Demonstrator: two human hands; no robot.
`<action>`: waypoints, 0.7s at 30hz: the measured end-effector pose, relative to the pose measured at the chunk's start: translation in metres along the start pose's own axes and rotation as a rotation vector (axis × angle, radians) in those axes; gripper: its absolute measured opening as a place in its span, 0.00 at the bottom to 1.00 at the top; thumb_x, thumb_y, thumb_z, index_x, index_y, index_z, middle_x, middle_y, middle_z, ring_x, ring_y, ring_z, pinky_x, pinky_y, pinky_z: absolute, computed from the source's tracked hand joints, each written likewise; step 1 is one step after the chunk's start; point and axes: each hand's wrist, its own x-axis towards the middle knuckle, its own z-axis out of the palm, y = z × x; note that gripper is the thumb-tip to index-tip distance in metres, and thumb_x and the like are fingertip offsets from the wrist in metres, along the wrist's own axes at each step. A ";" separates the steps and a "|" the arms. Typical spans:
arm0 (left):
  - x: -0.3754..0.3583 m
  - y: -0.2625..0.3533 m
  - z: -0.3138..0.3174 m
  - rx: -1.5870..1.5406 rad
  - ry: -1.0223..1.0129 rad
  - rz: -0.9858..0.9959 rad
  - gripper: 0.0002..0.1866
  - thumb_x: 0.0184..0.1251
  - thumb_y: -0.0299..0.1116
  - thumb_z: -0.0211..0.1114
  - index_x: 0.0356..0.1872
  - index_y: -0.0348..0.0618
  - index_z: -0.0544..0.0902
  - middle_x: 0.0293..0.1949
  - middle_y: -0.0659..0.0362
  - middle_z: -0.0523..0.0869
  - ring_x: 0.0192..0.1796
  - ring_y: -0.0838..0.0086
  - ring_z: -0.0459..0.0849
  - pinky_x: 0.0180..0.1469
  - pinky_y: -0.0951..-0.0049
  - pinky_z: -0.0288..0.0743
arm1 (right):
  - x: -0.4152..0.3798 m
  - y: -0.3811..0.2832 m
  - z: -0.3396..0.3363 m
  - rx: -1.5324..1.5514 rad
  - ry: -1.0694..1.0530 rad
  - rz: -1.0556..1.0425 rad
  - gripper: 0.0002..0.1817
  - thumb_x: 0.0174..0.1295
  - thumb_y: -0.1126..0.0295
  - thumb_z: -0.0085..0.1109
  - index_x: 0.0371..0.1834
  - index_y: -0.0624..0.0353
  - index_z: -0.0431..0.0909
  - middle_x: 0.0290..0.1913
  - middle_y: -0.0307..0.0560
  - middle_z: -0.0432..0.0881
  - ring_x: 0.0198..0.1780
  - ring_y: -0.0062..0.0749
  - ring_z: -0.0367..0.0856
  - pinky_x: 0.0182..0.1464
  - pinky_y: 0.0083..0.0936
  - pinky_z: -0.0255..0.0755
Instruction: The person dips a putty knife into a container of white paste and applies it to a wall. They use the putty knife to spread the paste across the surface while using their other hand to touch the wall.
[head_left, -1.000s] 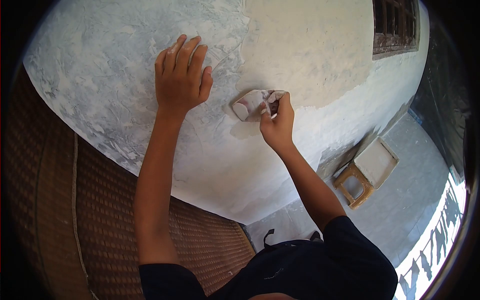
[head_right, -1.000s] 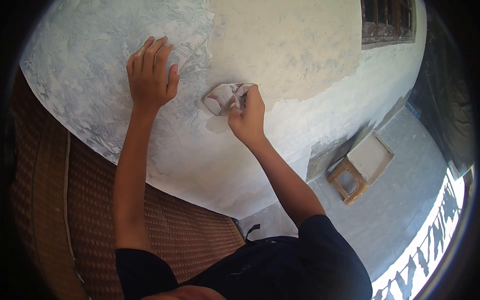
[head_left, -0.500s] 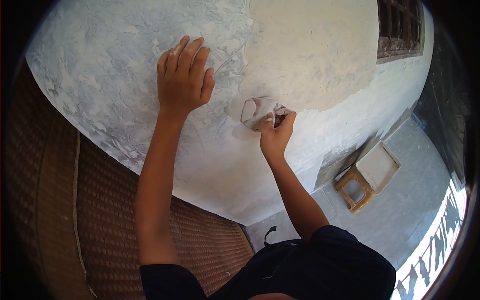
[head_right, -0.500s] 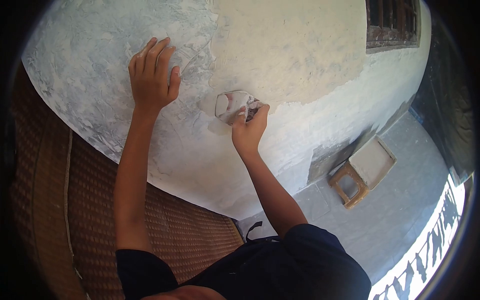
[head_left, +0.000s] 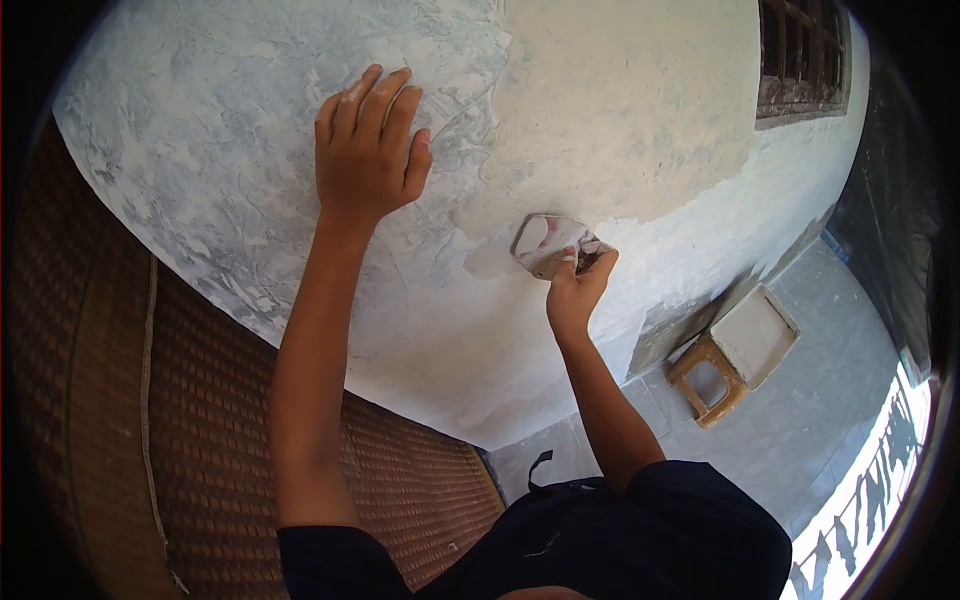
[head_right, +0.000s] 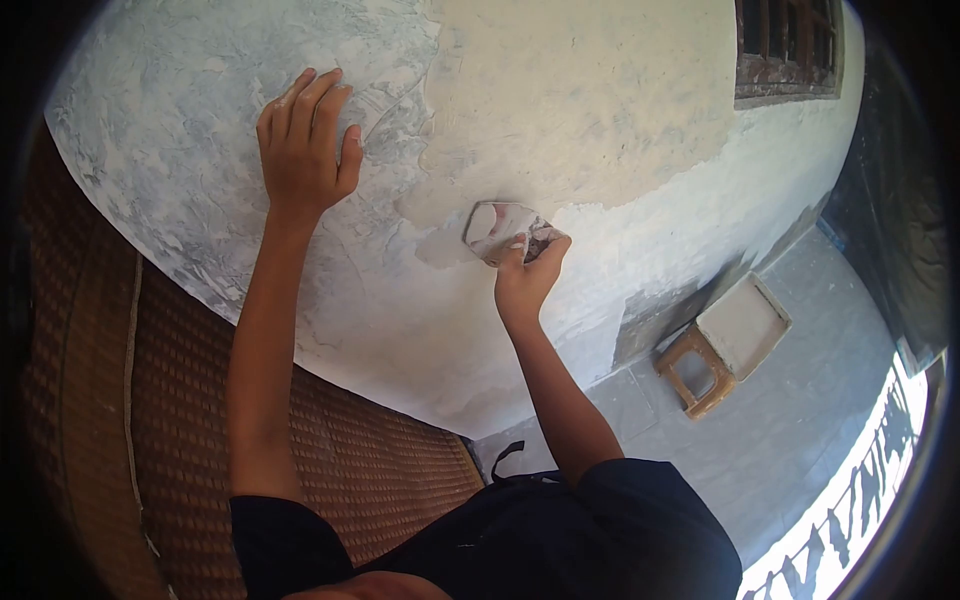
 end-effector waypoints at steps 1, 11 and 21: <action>0.001 0.000 0.000 0.000 0.003 -0.003 0.17 0.61 0.39 0.54 0.50 0.47 0.79 0.56 0.61 0.80 0.61 0.65 0.75 0.62 0.60 0.60 | 0.000 -0.003 -0.003 0.012 0.033 -0.043 0.10 0.61 0.77 0.53 0.40 0.67 0.62 0.36 0.51 0.71 0.37 0.28 0.71 0.41 0.27 0.69; 0.000 -0.002 0.001 0.019 -0.007 0.005 0.17 0.61 0.39 0.54 0.49 0.47 0.79 0.56 0.62 0.80 0.62 0.65 0.74 0.61 0.60 0.61 | 0.001 0.000 0.015 -0.075 -0.057 -0.007 0.09 0.62 0.77 0.52 0.39 0.67 0.62 0.37 0.53 0.71 0.39 0.32 0.71 0.43 0.29 0.69; 0.001 -0.001 0.003 0.023 0.028 0.006 0.16 0.58 0.38 0.56 0.46 0.49 0.79 0.54 0.62 0.81 0.60 0.66 0.76 0.61 0.61 0.62 | -0.013 -0.004 0.034 -0.011 -0.201 -0.049 0.10 0.66 0.76 0.51 0.44 0.64 0.60 0.41 0.46 0.68 0.43 0.26 0.67 0.49 0.24 0.65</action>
